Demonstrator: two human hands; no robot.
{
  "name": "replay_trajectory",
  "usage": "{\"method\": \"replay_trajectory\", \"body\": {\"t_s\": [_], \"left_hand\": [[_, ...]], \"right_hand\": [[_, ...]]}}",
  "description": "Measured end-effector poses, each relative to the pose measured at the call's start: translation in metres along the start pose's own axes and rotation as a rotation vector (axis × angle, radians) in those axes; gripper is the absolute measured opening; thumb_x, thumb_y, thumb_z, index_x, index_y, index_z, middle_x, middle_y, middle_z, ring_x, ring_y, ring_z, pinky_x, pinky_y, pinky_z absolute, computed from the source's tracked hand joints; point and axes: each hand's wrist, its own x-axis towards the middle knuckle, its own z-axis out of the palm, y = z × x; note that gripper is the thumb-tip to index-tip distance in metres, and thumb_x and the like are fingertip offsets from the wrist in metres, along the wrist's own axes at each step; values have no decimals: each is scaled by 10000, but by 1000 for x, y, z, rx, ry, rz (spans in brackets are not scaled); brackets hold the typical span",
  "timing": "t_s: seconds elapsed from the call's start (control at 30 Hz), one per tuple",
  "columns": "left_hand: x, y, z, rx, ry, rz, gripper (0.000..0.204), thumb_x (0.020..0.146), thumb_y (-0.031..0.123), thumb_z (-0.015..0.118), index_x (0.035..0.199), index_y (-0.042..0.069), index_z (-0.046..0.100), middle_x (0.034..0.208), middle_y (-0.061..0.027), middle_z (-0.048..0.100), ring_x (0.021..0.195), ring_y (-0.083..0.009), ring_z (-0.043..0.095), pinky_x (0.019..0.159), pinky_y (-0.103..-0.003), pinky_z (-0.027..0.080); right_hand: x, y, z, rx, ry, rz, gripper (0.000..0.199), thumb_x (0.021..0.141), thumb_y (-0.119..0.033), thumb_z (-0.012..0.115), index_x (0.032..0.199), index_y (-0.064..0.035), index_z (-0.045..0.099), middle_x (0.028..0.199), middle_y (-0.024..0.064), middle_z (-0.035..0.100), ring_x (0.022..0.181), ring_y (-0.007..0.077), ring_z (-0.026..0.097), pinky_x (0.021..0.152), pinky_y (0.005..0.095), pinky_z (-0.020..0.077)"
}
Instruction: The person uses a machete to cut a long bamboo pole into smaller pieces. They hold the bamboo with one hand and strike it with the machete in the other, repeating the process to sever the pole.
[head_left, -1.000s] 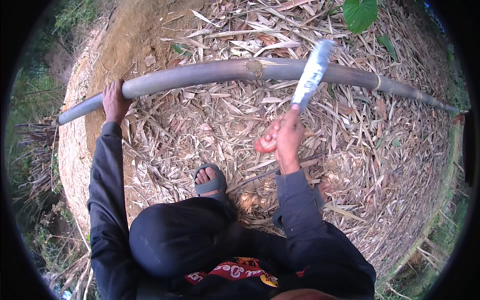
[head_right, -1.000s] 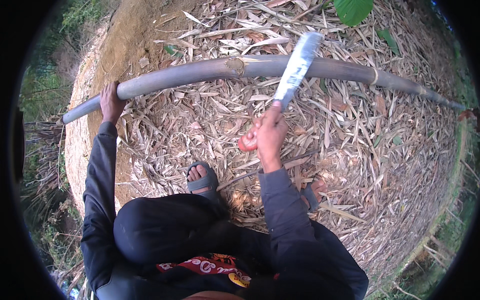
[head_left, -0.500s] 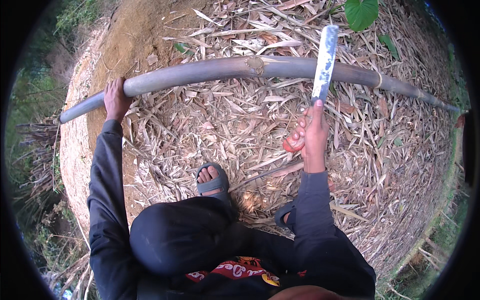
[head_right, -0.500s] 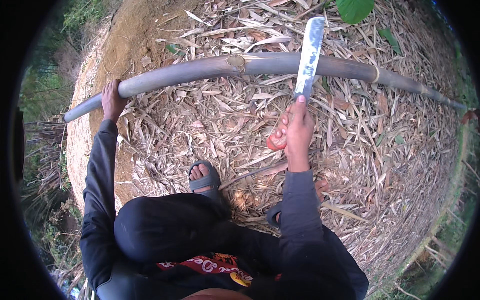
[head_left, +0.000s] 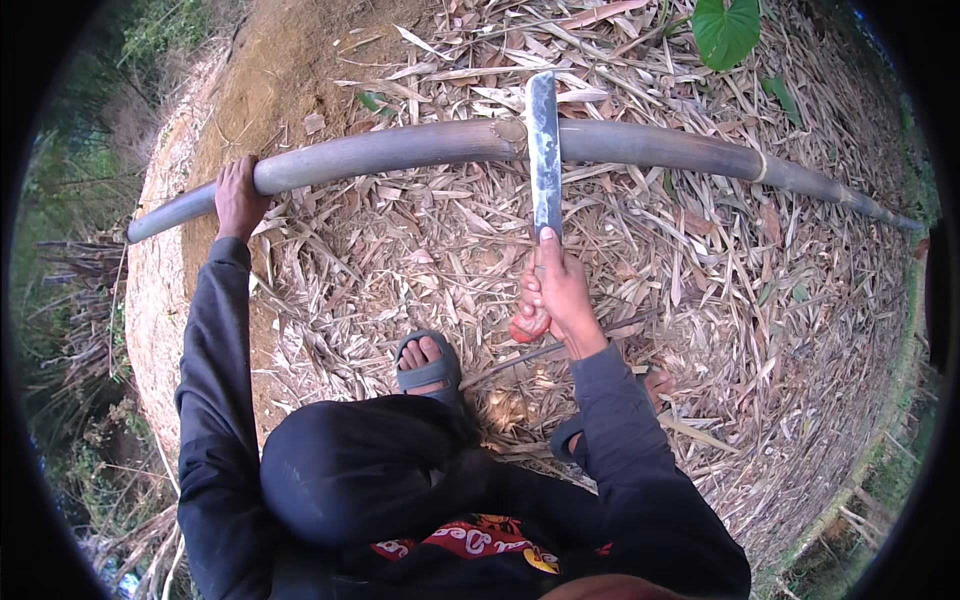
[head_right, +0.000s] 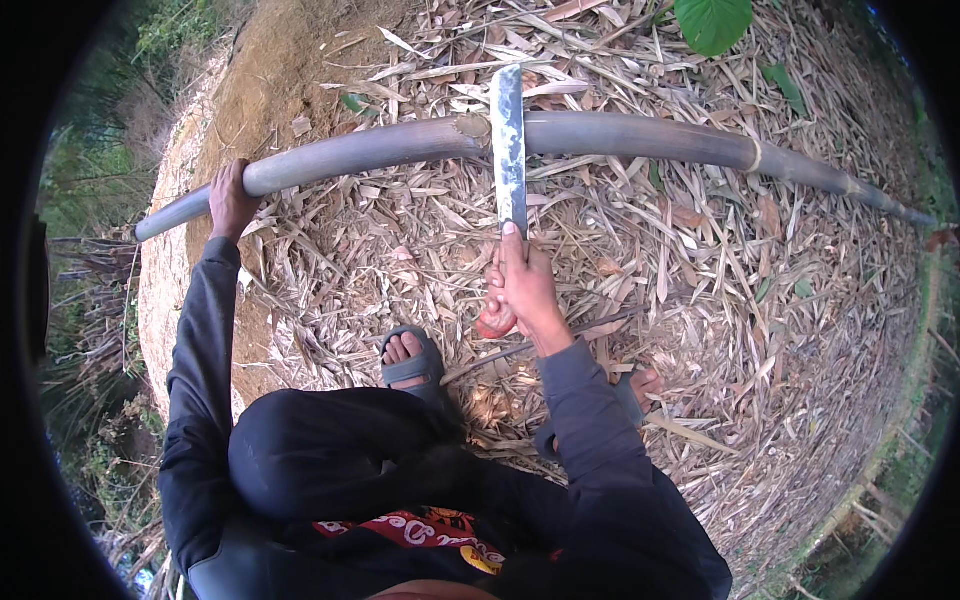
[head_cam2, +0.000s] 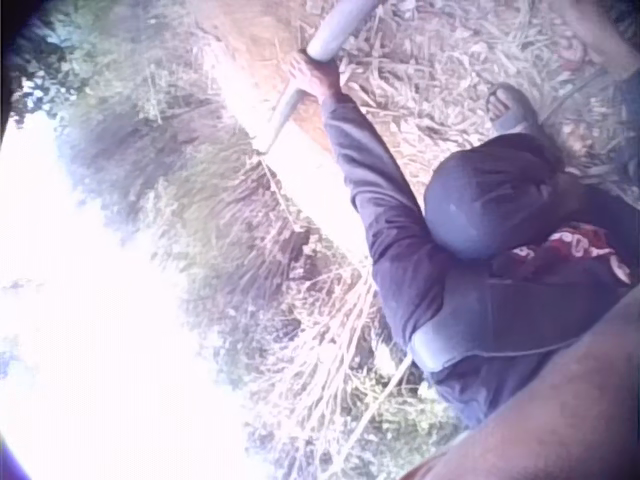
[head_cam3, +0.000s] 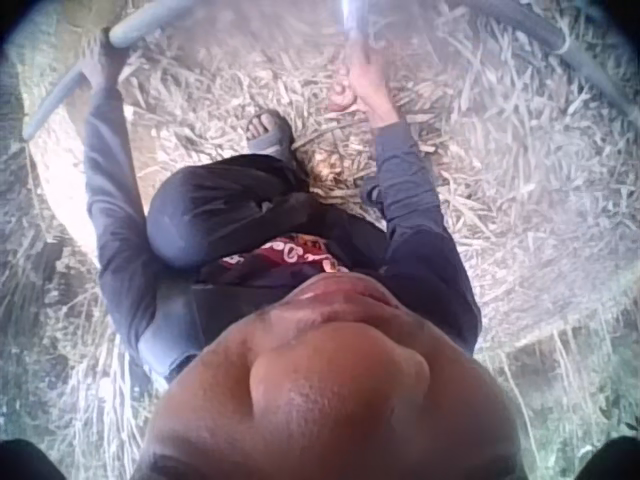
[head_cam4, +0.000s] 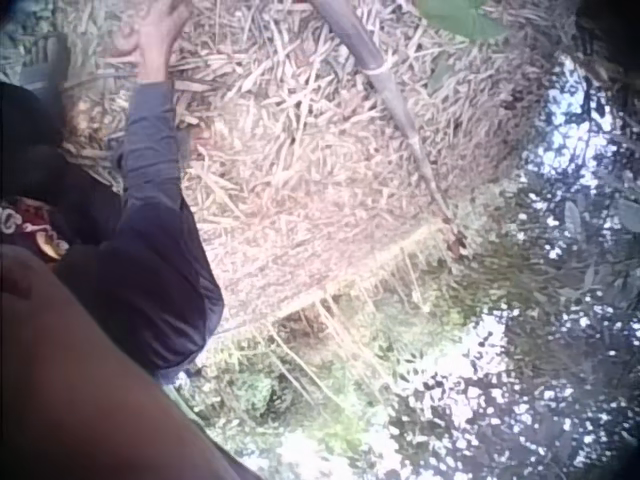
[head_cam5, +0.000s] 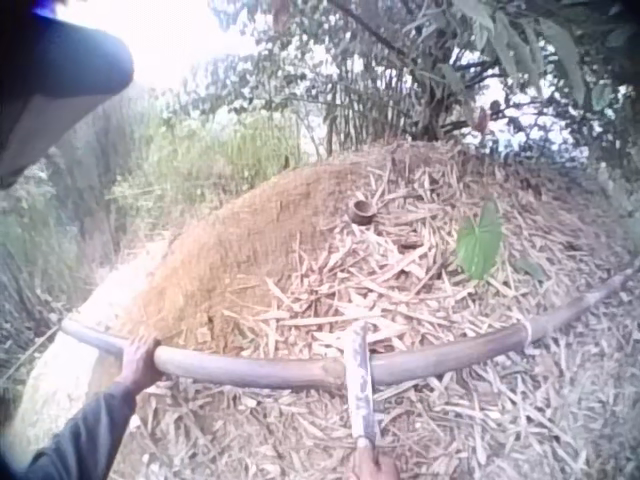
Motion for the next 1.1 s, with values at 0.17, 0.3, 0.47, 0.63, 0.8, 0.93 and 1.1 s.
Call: {"method": "replay_trajectory", "body": {"t_s": [0.17, 0.3, 0.47, 0.63, 0.8, 0.93, 1.1], "left_hand": [[3, 10, -5, -16, -49, -30, 456, 685, 125, 809, 1081, 93, 586, 986, -107, 648, 1003, -327, 620, 938, -434, 454], [6, 6, -2, 8, -39, 4, 442, 697, 151, 811, 1072, 86, 588, 988, -124, 643, 1010, -332, 616, 955, -439, 452], [3, 15, -7, -36, -56, -34, 460, 682, 150, 832, 1070, 92, 592, 994, -125, 652, 1002, -343, 620, 942, -442, 455], [3, 0, -2, -2, -16, 3, 426, 715, 158, 812, 1073, 91, 591, 987, -124, 657, 1007, -347, 623, 945, -435, 456], [3, 10, -1, -21, -62, -11, 424, 715, 152, 814, 1072, 98, 591, 988, -126, 655, 1003, -348, 625, 938, -432, 461], [1, 3, -4, -8, -28, -15, 430, 706, 139, 815, 1069, 89, 589, 986, -130, 651, 1009, -351, 617, 928, -443, 462], [9, 10, -3, -6, -73, -13, 461, 683, 149, 836, 1069, 100, 589, 973, -123, 652, 1001, -347, 622, 939, -441, 459]], "right_hand": [[11, -29, -18, 288, 183, -76, 464, 1079, -470, 460, 825, -81, 472, 605, -11, 434, 435, 102, 407, 422, 280, 395], [2, -17, 7, -190, -93, 133, 448, 1070, -486, 478, 827, -110, 463, 604, -22, 432, 469, 88, 410, 428, 289, 397], [22, -53, -16, 302, 271, -166, 460, 1069, -464, 501, 778, -109, 466, 583, -15, 448, 446, 98, 430, 422, 299, 414], [5, -7, -6, -403, -144, 36, 499, 1073, -534, 428, 818, -107, 459, 611, -18, 431, 449, 90, 400, 416, 279, 370], [12, -23, 3, 283, 195, -155, 466, 1089, -500, 402, 873, -95, 483, 625, -17, 447, 457, 80, 417, 429, 261, 402], [15, -36, -19, -332, -115, 113, 437, 1088, -467, 435, 913, -73, 504, 636, -17, 455, 477, 81, 430, 444, 269, 408], [27, -36, 5, 531, 359, -277, 427, 1088, -476, 425, 895, -99, 481, 636, -19, 428, 487, 83, 416, 445, 302, 399]]}}
